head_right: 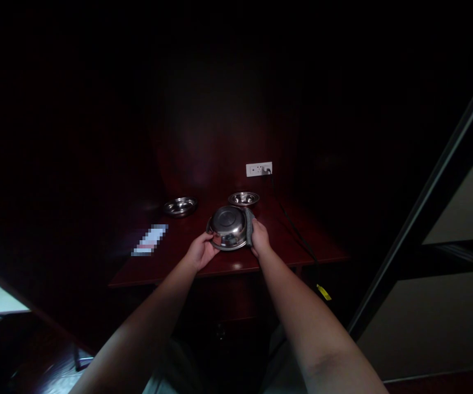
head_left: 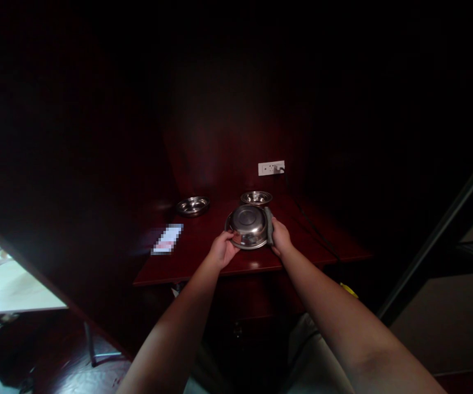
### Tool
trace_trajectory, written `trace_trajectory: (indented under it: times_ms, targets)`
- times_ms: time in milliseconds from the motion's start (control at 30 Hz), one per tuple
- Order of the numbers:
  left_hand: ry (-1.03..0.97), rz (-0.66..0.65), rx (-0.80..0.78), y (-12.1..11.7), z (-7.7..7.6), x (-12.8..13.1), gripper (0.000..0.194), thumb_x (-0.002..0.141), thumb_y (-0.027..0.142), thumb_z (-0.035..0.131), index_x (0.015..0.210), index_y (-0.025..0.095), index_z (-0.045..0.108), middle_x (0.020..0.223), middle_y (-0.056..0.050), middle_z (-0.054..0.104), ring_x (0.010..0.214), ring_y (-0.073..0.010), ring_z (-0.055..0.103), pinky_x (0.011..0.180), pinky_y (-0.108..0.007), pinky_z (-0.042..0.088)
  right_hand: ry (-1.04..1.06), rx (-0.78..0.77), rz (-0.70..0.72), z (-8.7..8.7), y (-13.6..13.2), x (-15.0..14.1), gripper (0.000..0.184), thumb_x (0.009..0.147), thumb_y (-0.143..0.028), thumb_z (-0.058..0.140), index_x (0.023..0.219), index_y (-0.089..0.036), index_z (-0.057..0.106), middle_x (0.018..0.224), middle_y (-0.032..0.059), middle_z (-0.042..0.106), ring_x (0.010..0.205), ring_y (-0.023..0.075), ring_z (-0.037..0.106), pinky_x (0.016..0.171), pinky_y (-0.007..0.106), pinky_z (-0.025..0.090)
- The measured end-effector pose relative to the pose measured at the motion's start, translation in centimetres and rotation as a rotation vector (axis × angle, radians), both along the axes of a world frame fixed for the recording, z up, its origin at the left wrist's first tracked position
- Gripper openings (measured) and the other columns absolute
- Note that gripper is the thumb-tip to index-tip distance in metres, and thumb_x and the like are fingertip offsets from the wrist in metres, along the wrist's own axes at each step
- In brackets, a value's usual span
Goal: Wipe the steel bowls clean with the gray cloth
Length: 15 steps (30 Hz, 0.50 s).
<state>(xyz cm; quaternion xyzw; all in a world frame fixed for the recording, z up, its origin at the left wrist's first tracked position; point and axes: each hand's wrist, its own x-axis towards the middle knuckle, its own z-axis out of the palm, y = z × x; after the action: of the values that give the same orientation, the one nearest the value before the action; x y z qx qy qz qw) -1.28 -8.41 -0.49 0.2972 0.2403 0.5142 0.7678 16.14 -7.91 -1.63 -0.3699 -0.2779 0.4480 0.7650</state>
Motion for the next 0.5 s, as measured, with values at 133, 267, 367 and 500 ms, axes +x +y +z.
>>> trace_trajectory:
  times_ms: [133,267,367,500]
  targets:
    - [0.003,-0.001,-0.001,0.16,-0.12,-0.02,0.019,0.07,0.007,0.051,0.086,0.015,0.055,0.08,-0.005,0.065,0.072,-0.0144,0.063,0.075,-0.032,0.051,0.006,0.001,-0.008,0.13,-0.08,-0.07,0.028,0.068,-0.046,0.066,0.067,-0.018,0.064,0.058,-0.0026,0.065,0.057,0.0139,0.059,0.06,0.026,0.045]
    - [0.006,-0.004,-0.001,0.12,-0.08,-0.07,0.018,0.069,0.007,0.051,0.085,0.014,0.056,0.081,-0.006,0.066,0.072,-0.0148,0.063,0.074,-0.031,0.051,0.005,0.004,-0.01,0.16,-0.1,-0.11,0.028,0.069,-0.045,0.066,0.068,-0.018,0.064,0.058,-0.0023,0.065,0.057,0.0143,0.059,0.06,0.027,0.045]
    - [0.005,-0.01,0.0,-0.05,0.1,-0.11,0.018,0.068,0.007,0.05,0.084,0.014,0.057,0.078,-0.006,0.067,0.07,-0.015,0.064,0.072,-0.031,0.051,0.0,0.0,-0.011,0.09,-0.05,-0.09,0.029,0.069,-0.046,0.065,0.068,-0.017,0.064,0.058,-0.0018,0.065,0.057,0.0149,0.06,0.06,0.027,0.045]
    - [0.005,-0.019,0.0,-0.23,0.28,-0.16,0.017,0.068,0.009,0.05,0.082,0.013,0.058,0.075,-0.005,0.067,0.067,-0.0155,0.063,0.069,-0.031,0.051,0.002,0.001,-0.012,-0.03,0.02,-0.02,0.028,0.068,-0.046,0.066,0.069,-0.018,0.064,0.058,-0.0025,0.065,0.056,0.0139,0.059,0.058,0.026,0.045]
